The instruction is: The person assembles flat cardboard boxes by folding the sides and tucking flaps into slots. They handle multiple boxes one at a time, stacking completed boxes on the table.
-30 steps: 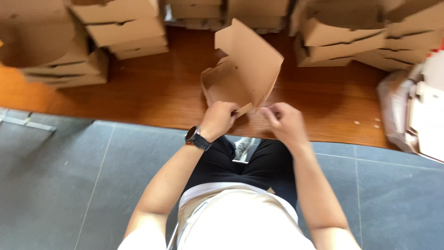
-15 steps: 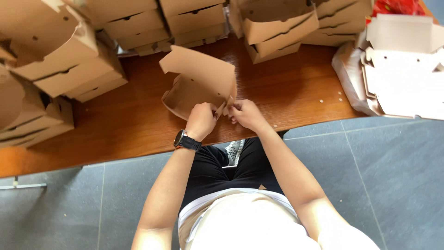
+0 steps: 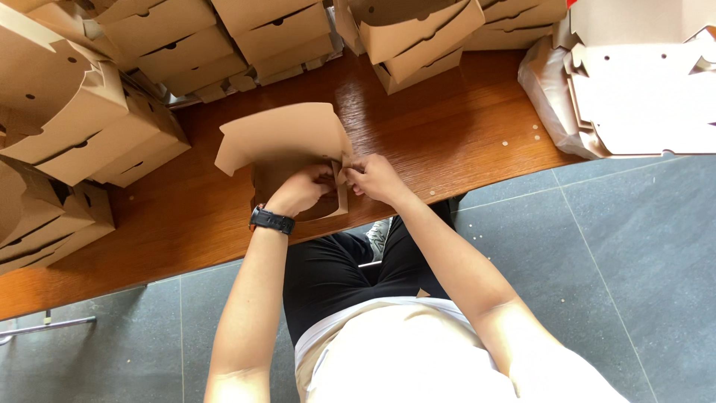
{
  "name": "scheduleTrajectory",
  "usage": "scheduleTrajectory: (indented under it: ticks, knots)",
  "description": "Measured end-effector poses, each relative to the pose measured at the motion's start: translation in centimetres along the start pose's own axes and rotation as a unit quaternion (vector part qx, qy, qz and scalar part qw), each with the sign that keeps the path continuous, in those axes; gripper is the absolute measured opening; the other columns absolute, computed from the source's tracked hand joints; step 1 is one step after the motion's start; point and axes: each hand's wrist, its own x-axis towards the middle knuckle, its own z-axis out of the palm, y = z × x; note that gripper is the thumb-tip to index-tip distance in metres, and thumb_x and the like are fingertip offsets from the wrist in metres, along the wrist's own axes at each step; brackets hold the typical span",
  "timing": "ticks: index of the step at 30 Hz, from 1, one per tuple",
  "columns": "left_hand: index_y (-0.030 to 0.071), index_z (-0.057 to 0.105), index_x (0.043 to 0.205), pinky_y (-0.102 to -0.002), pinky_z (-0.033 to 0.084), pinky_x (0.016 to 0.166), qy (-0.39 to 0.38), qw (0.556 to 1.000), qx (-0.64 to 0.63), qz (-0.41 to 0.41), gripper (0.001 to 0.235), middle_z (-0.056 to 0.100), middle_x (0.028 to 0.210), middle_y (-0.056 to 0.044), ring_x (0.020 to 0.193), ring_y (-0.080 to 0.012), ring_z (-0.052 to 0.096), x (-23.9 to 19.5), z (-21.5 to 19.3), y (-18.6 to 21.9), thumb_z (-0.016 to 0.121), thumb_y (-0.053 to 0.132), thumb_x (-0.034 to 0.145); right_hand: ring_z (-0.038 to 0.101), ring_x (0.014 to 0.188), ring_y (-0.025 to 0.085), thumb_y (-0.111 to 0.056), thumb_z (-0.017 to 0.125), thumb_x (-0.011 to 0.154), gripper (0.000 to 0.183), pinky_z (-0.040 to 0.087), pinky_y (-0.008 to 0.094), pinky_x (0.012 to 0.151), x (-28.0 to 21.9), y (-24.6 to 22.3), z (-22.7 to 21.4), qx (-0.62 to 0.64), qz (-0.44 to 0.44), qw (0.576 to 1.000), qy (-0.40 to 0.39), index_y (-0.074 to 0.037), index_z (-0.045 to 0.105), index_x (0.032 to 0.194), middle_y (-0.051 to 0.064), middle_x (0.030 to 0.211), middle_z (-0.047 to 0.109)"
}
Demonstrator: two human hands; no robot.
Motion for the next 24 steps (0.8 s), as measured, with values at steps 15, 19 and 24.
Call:
scheduleTrajectory:
  ticks: [15, 19, 24]
  knots:
    - [0.006, 0.062, 0.11, -0.041, 0.047, 0.084, 0.114, 0.991, 0.03, 0.06, 0.029, 0.066, 0.102, -0.014, 0.099, -0.0315, 0.06, 4.1, 2.0, -4.9, 0.054, 0.018, 0.084, 0.064, 0.079, 0.035, -0.02, 0.05, 0.087, 0.025, 0.05, 0.047, 0.068, -1.6, -3.8, 0.2, -0.325, -0.133, 0.936, -0.04, -0.004, 0.068, 0.09, 0.019, 0.076, 0.066]
    - [0.01, 0.063, 0.109, -0.037, 0.048, 0.084, 0.125, 0.99, 0.04, 0.048, 0.027, 0.066, 0.101, -0.01, 0.1, -0.0272, 0.061, 5.3, 2.9, -5.8, 0.054, 0.019, 0.084, 0.063, 0.081, 0.038, -0.021, 0.044, 0.092, 0.03, 0.048, 0.049, 0.066, -2.2, -4.5, -0.6, -0.369, -0.154, 0.916, -0.028, -0.002, 0.066, 0.085, 0.021, 0.077, 0.065]
    - [0.013, 0.063, 0.107, -0.038, 0.049, 0.083, 0.15, 0.985, 0.028, 0.084, 0.025, 0.067, 0.099, -0.011, 0.099, -0.03, 0.061, 5.1, 2.9, -5.7, 0.054, 0.018, 0.085, 0.062, 0.077, 0.033, -0.025, 0.051, 0.086, 0.022, 0.048, 0.042, 0.065, -0.4, -0.9, -0.8, -0.36, -0.152, 0.92, -0.036, -0.01, 0.064, 0.078, 0.013, 0.069, 0.063]
